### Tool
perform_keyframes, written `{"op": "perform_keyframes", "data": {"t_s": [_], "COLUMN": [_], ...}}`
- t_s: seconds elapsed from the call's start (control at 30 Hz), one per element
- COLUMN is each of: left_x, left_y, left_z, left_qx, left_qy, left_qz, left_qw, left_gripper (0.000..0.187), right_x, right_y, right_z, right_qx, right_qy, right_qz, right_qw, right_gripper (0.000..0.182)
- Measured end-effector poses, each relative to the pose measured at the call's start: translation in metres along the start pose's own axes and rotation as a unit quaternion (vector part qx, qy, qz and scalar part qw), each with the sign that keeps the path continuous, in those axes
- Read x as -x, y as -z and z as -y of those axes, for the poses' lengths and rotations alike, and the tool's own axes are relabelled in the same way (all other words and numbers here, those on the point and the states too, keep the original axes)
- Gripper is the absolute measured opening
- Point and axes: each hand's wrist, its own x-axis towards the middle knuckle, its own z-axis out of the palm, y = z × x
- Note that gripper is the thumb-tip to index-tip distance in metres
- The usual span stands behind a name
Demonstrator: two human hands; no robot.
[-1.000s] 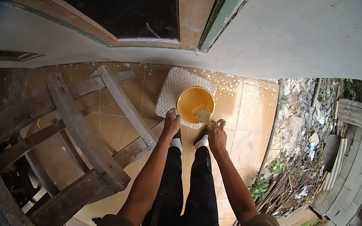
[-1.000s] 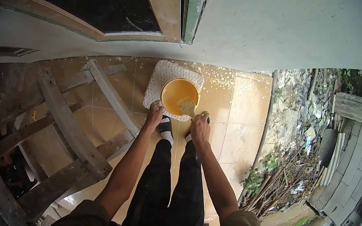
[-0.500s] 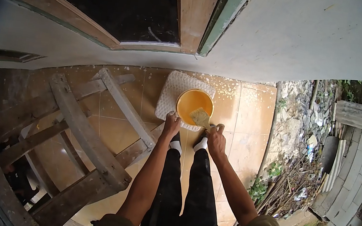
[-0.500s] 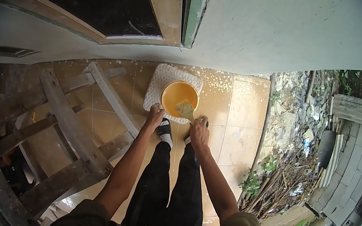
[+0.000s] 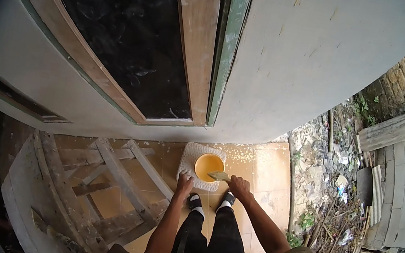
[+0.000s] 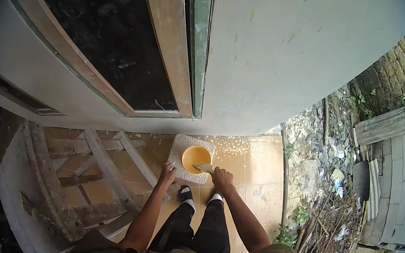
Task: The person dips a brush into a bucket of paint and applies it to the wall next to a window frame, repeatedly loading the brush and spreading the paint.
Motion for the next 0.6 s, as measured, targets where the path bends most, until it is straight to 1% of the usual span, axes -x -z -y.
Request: {"op": "perform_keyframes", "data": {"t_s": [0.03, 0.07, 0.1, 0.13, 0.17, 0.2, 0.27, 0.3, 0.37, 0.43, 0.53, 0.6], "left_x": [0.001, 0.009, 0.017, 0.014, 0.011, 0.014, 0.027, 0.03, 0.039, 0.036, 0.043, 0.051], "left_y": [0.005, 0.022, 0.031, 0.039, 0.048, 0.059, 0.078, 0.086, 0.1, 0.104, 0.108, 0.111], "left_z": [0.0, -0.022, -0.037, -0.043, -0.045, -0.058, -0.091, -0.103, -0.12, -0.114, -0.108, -0.118], "left_qx": [0.004, -0.009, 0.036, 0.031, 0.024, 0.019, 0.056, 0.055, 0.032, 0.034, 0.037, 0.02], "left_qy": [-0.028, -0.07, -0.081, -0.102, -0.118, -0.128, -0.123, -0.121, -0.136, -0.166, -0.153, -0.152], "left_qz": [-0.014, -0.006, -0.02, -0.015, -0.009, -0.009, 0.024, 0.025, 0.01, -0.01, -0.003, -0.007], "left_qw": [1.0, 0.998, 0.996, 0.994, 0.993, 0.992, 0.991, 0.991, 0.99, 0.985, 0.988, 0.988], "left_gripper": [0.051, 0.049, 0.047, 0.047, 0.047, 0.047, 0.046, 0.046, 0.045, 0.044, 0.043, 0.043], "right_x": [0.002, 0.003, 0.002, -0.002, 0.001, 0.005, 0.013, 0.017, 0.02, 0.016, -0.003, -0.013], "right_y": [0.015, 0.023, 0.033, 0.049, 0.059, 0.069, 0.103, 0.116, 0.128, 0.125, 0.087, 0.067], "right_z": [0.007, 0.012, 0.018, 0.024, 0.032, 0.04, 0.059, 0.067, 0.079, 0.088, 0.09, 0.086], "right_qx": [0.01, 0.024, 0.037, 0.037, 0.057, 0.078, 0.082, 0.085, 0.056, 0.045, 0.052, 0.065], "right_qy": [0.021, 0.039, 0.056, 0.055, 0.082, 0.109, 0.121, 0.131, 0.118, 0.114, 0.098, 0.084], "right_qz": [-0.002, -0.01, -0.017, -0.037, -0.029, -0.018, -0.04, -0.047, -0.077, -0.092, -0.085, -0.085], "right_qw": [1.0, 0.999, 0.998, 0.997, 0.995, 0.991, 0.988, 0.987, 0.988, 0.988, 0.99, 0.991], "right_gripper": [0.031, 0.029, 0.028, 0.028, 0.025, 0.022, 0.02, 0.018, 0.023, 0.023, 0.022, 0.021]}}
